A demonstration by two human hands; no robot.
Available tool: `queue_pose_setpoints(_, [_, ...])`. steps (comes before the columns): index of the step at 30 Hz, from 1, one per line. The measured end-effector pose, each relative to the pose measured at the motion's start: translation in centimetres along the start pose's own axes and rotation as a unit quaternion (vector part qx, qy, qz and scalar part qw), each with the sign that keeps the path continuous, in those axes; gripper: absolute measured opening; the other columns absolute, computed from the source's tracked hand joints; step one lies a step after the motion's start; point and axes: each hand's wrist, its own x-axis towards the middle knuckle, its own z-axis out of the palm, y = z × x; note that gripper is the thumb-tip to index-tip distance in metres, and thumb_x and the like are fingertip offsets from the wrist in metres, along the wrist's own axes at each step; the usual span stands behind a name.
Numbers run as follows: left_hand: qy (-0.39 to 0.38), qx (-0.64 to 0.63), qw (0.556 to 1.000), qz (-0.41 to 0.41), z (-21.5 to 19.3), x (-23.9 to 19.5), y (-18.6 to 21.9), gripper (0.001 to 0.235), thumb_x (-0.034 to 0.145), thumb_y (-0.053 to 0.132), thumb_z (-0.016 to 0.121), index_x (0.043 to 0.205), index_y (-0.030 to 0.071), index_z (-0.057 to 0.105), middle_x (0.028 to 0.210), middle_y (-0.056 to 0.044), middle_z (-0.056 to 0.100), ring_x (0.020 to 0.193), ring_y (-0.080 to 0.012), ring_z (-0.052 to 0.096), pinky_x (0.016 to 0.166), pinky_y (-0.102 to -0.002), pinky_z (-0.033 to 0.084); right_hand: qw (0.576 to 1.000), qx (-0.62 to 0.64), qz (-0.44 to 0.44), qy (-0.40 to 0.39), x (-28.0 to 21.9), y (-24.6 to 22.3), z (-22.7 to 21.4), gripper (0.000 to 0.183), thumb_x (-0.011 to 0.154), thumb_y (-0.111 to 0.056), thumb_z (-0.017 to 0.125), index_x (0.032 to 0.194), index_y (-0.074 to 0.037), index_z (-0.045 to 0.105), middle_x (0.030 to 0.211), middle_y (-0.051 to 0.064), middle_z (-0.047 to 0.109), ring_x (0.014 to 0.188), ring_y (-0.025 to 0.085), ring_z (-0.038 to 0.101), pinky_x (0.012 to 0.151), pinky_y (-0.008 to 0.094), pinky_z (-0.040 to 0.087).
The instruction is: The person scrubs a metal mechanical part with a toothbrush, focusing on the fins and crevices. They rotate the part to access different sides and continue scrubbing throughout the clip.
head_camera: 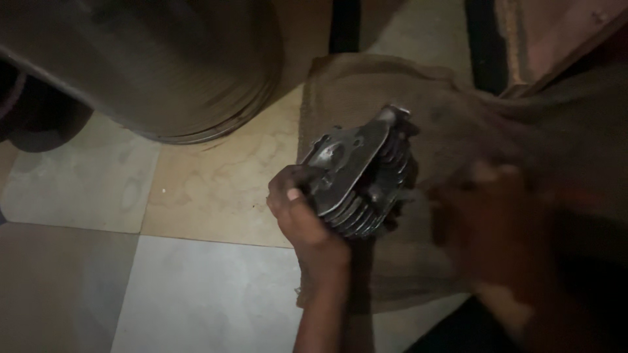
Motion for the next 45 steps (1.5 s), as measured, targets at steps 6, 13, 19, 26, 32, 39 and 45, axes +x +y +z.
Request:
queue_pose_setpoints(6, [0.012, -0.050, 0.999, -0.010, 0.3, 0.1, -0.5, 0.047, 0.104, 0.029, 0.029, 0.108, -0.004, 0.063, 0.123, -0.019, 0.059, 0.117, -0.0331, 0.055, 0.107, -0.042, 0.042, 0.996, 0.085, 0.014, 0.032, -1.5, -2.2, -1.6, 0.020, 0.086, -0.023, 0.067, 0.103, -0.024, 0.077, 0.108, 0.006, 0.065, 0.106, 0.027, 0.060, 0.096, 0.054, 0.044])
queue_pose_setpoints(13, [0.027, -0.053, 0.998, 0.009, 0.6, 0.1, -1.0, 0.047, 0.105, 0.028, 0.029, 0.108, -0.004, 0.063, 0.121, -0.019, 0.061, 0.116, -0.0328, 0.057, 0.106, -0.041, 0.043, 0.994, 0.070, 0.023, 0.080, -1.4, -2.2, -3.1, 0.017, 0.084, -0.030, 0.071, 0.095, -0.018, 0.075, 0.113, 0.011, 0.065, 0.109, 0.030, 0.058, 0.101, 0.061, 0.035])
queue_pose_setpoints(19, [0.031, -0.046, 0.998, 0.010, 0.6, 0.1, -1.2, 0.047, 0.103, 0.027, 0.029, 0.108, -0.005, 0.063, 0.119, -0.019, 0.062, 0.114, -0.0331, 0.057, 0.104, -0.042, 0.043, 0.994, 0.062, 0.038, 0.080, -2.1, -3.2, -1.6, 0.036, 0.076, -0.032, 0.077, 0.109, -0.018, 0.072, 0.117, 0.010, 0.064, 0.118, 0.030, 0.055, 0.106, 0.062, 0.031])
queue_pose_setpoints(26, [0.032, -0.052, 0.998, 0.033, 0.7, 0.3, -1.5, 0.047, 0.105, 0.027, 0.029, 0.104, -0.004, 0.064, 0.119, -0.020, 0.062, 0.114, -0.0330, 0.058, 0.105, -0.042, 0.044, 0.966, 0.194, -0.040, 0.167, -1.9, -3.6, -3.0, 0.031, 0.076, -0.029, 0.082, 0.100, -0.010, 0.077, 0.107, 0.012, 0.066, 0.104, 0.033, 0.059, 0.090, 0.052, 0.042])
queue_pose_setpoints(32, [0.031, -0.065, 0.997, 0.031, 0.3, 0.1, -2.0, 0.044, 0.108, 0.029, 0.031, 0.113, -0.003, 0.061, 0.118, -0.018, 0.061, 0.111, -0.0297, 0.058, 0.103, -0.040, 0.044, 0.968, 0.238, 0.075, 0.034, -2.0, -4.5, -5.2, 0.031, 0.082, -0.018, 0.077, 0.111, -0.010, 0.077, 0.107, 0.015, 0.063, 0.097, 0.031, 0.066, 0.084, 0.042, 0.054])
queue_pose_setpoints(39, [0.035, -0.160, 0.986, 0.021, 0.9, 0.4, -3.3, 0.036, 0.109, 0.026, 0.036, 0.111, -0.001, 0.060, 0.108, -0.015, 0.062, 0.101, -0.0248, 0.060, 0.097, -0.037, 0.048, 0.945, 0.290, -0.032, 0.146, -1.7, -3.4, -3.5, 0.037, 0.077, -0.020, 0.082, 0.109, -0.003, 0.075, 0.138, 0.028, 0.055, 0.111, 0.040, 0.063, 0.093, 0.048, 0.050])
queue_pose_setpoints(45, [0.054, -0.081, 0.994, 0.058, 0.8, 0.6, -5.0, 0.036, 0.108, 0.026, 0.038, 0.110, -0.001, 0.062, 0.109, -0.018, 0.061, 0.103, -0.0309, 0.060, 0.096, -0.041, 0.046, 0.945, 0.303, -0.035, 0.116, -1.1, -2.9, -2.1, 0.029, 0.085, -0.018, 0.076, 0.112, -0.006, 0.076, 0.136, 0.020, 0.061, 0.113, 0.035, 0.065, 0.096, 0.046, 0.051])
